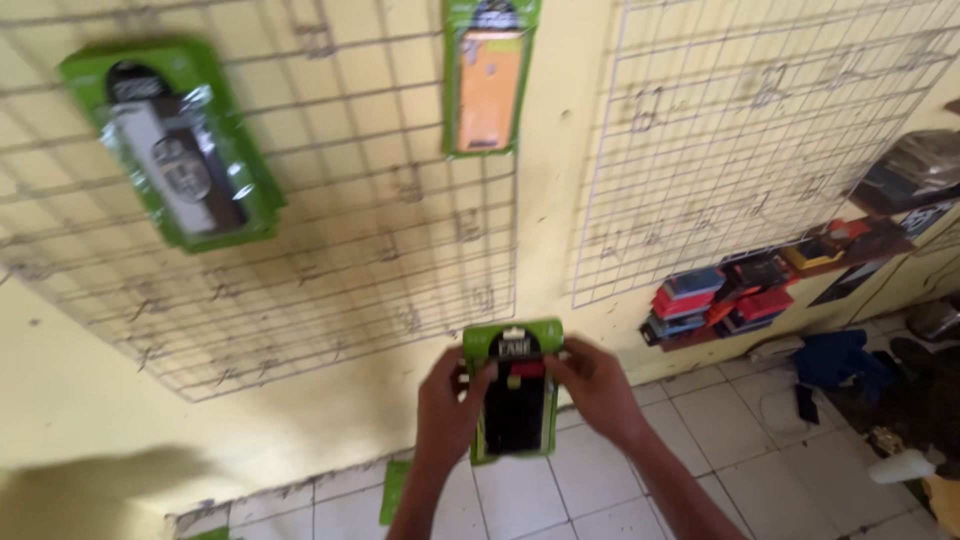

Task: The person picks up packaged phone cases from a white plastic chair, wipes each package with a dark cloth, and hangs them on a wall-mounted wire grid. The person repeats this process for multiple cases, arranging them in rows on the grid.

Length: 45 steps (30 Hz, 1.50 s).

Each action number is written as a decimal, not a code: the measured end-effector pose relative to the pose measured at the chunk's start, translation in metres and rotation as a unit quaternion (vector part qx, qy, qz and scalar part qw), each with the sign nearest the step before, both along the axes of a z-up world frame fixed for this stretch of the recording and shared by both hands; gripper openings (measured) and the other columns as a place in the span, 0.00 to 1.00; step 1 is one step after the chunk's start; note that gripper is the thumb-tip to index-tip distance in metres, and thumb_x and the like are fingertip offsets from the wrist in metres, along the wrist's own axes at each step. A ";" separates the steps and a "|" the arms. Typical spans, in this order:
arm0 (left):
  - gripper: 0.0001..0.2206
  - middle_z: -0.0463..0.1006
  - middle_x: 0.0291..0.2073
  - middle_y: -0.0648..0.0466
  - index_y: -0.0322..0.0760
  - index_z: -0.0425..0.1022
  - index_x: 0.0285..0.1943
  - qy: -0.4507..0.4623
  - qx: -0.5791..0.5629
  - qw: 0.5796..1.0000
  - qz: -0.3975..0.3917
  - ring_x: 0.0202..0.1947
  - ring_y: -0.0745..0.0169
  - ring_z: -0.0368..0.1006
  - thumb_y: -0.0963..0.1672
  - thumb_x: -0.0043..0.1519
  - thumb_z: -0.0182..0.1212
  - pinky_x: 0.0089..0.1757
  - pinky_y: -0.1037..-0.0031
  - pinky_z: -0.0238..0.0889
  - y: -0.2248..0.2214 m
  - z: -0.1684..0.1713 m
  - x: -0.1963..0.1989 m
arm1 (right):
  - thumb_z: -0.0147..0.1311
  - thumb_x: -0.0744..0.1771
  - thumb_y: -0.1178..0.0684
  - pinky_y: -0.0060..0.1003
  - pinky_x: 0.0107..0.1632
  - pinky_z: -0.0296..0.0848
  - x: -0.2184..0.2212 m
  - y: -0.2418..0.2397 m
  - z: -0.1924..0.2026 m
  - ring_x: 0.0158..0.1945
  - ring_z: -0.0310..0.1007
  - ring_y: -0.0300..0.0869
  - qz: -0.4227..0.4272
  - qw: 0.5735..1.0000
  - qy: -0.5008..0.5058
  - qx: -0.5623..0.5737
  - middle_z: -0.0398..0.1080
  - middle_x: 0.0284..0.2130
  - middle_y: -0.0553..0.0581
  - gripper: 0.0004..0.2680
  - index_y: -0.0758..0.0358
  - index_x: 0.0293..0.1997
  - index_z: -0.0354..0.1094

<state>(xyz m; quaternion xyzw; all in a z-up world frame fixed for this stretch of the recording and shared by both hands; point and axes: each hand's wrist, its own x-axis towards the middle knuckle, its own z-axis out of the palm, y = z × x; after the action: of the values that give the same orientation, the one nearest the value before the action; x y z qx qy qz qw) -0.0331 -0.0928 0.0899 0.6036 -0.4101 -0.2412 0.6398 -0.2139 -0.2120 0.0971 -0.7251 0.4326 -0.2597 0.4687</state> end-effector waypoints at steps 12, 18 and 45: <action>0.19 0.77 0.51 0.50 0.42 0.71 0.66 -0.275 -0.220 0.935 0.049 0.44 0.63 0.77 0.38 0.66 0.65 0.38 0.77 0.74 -0.130 0.197 0.060 | 0.54 0.69 0.69 0.26 0.36 0.75 0.074 -0.114 0.194 0.36 0.72 0.31 0.061 0.889 -0.245 -0.382 0.67 0.49 0.55 0.17 0.64 0.67 0.67; 0.19 0.73 0.47 0.52 0.43 0.71 0.65 -0.315 -0.264 0.909 0.073 0.39 0.64 0.73 0.38 0.66 0.65 0.34 0.76 0.70 -0.174 0.234 0.097 | 0.53 0.70 0.68 0.26 0.40 0.79 0.115 -0.152 0.228 0.41 0.75 0.31 0.065 0.872 -0.281 -0.396 0.67 0.51 0.54 0.17 0.63 0.68 0.66; 0.22 0.69 0.53 0.47 0.45 0.69 0.70 -0.410 -0.231 0.847 0.249 0.51 0.51 0.73 0.45 0.67 0.69 0.45 0.64 0.73 -0.228 0.206 0.130 | 0.61 0.66 0.68 0.29 0.45 0.81 0.153 -0.216 0.194 0.48 0.72 0.40 -0.005 0.847 -0.199 -0.493 0.57 0.56 0.59 0.23 0.55 0.69 0.65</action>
<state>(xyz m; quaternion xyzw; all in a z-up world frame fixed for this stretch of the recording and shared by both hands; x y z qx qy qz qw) 0.0965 -0.3206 0.2955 0.5644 -0.5148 0.2967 0.5732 -0.0605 -0.4279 0.2915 -0.7914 0.1493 -0.5798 0.1239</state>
